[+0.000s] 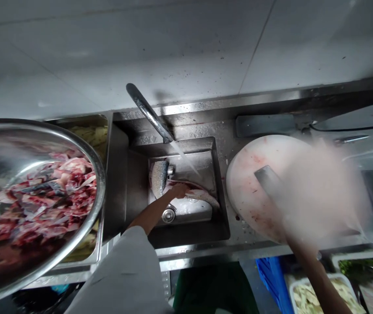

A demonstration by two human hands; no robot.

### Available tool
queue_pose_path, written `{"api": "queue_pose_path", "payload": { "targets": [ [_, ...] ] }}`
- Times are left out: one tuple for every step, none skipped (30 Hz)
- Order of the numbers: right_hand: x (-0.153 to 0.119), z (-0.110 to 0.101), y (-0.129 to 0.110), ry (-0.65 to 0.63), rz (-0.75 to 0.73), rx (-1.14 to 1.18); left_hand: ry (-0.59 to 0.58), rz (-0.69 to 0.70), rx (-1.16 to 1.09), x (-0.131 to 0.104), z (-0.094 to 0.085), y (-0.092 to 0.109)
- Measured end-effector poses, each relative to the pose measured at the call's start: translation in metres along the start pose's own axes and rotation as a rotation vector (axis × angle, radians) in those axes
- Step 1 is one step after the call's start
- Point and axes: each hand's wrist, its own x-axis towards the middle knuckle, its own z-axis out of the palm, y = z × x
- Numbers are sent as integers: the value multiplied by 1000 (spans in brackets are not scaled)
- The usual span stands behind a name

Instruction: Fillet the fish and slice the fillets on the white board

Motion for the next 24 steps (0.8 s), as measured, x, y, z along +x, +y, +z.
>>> {"api": "queue_pose_path", "payload": {
  "targets": [
    [0, -1, -1, -12, 4, 2, -35, 16, 23, -3, -7, 4],
    [0, -3, -2, -23, 0, 5, -84, 32, 56, -6, -15, 8],
    [1, -5, -2, -37, -12, 8, -126, 44, 93, -10, -24, 12],
    [2, -9, -1, -55, -31, 9, -139, 42, 128, -14, -34, 17],
    [4, -13, 0, -75, -56, 4, -130, 30, 155, -19, -44, 21],
    [7, -18, 1, -91, -81, -9, -104, 13, 170, -23, -55, 24],
    [12, -23, 1, -99, -101, -28, -76, -3, 178, -26, -65, 27],
    [20, -30, -1, -100, -115, -49, -50, -16, 183, -30, -74, 29],
    [29, -37, -8, -98, -128, -67, -20, -32, 186, -33, -84, 30],
    [41, -45, -20, -97, -146, -73, 15, -52, 185, -36, -92, 31],
    [55, -53, -38, -101, -176, -63, 52, -76, 179, -39, -99, 31],
    [71, -61, -63, -112, -227, -33, 93, -104, 169, -42, -105, 32],
    [86, -70, -94, -127, -298, 14, 135, -134, 155, -45, -110, 32],
    [102, -77, -131, -146, -394, 78, 175, -164, 137, -48, -113, 32],
    [118, -83, -172, -164, -507, 143, 206, -187, 115, -51, -115, 33],
    [131, -88, -215, -182, -611, 196, 231, -203, 91, -55, -116, 34],
    [144, -92, -257, -205, -682, 234, 256, -215, 63, -57, -115, 35],
    [154, -93, -296, -247, -740, 259, 285, -221, 31, -60, -114, 36],
    [161, -93, -330, -299, -779, 258, 317, -223, -3, -62, -112, 37],
    [168, -90, -358, -345, -810, 233, 354, -222, -36, -64, -109, 38],
    [172, -86, -379, -380, -835, 204, 391, -217, -65, -65, -106, 38],
    [175, -80, -392, -408, -854, 169, 421, -209, -84, -67, -103, 38],
    [178, -73, -400, -419, -873, 134, 443, -200, -92, -67, -101, 38],
    [180, -65, -403, -431, -888, 101, 460, -188, -92, -68, -99, 37]
  ]
}}
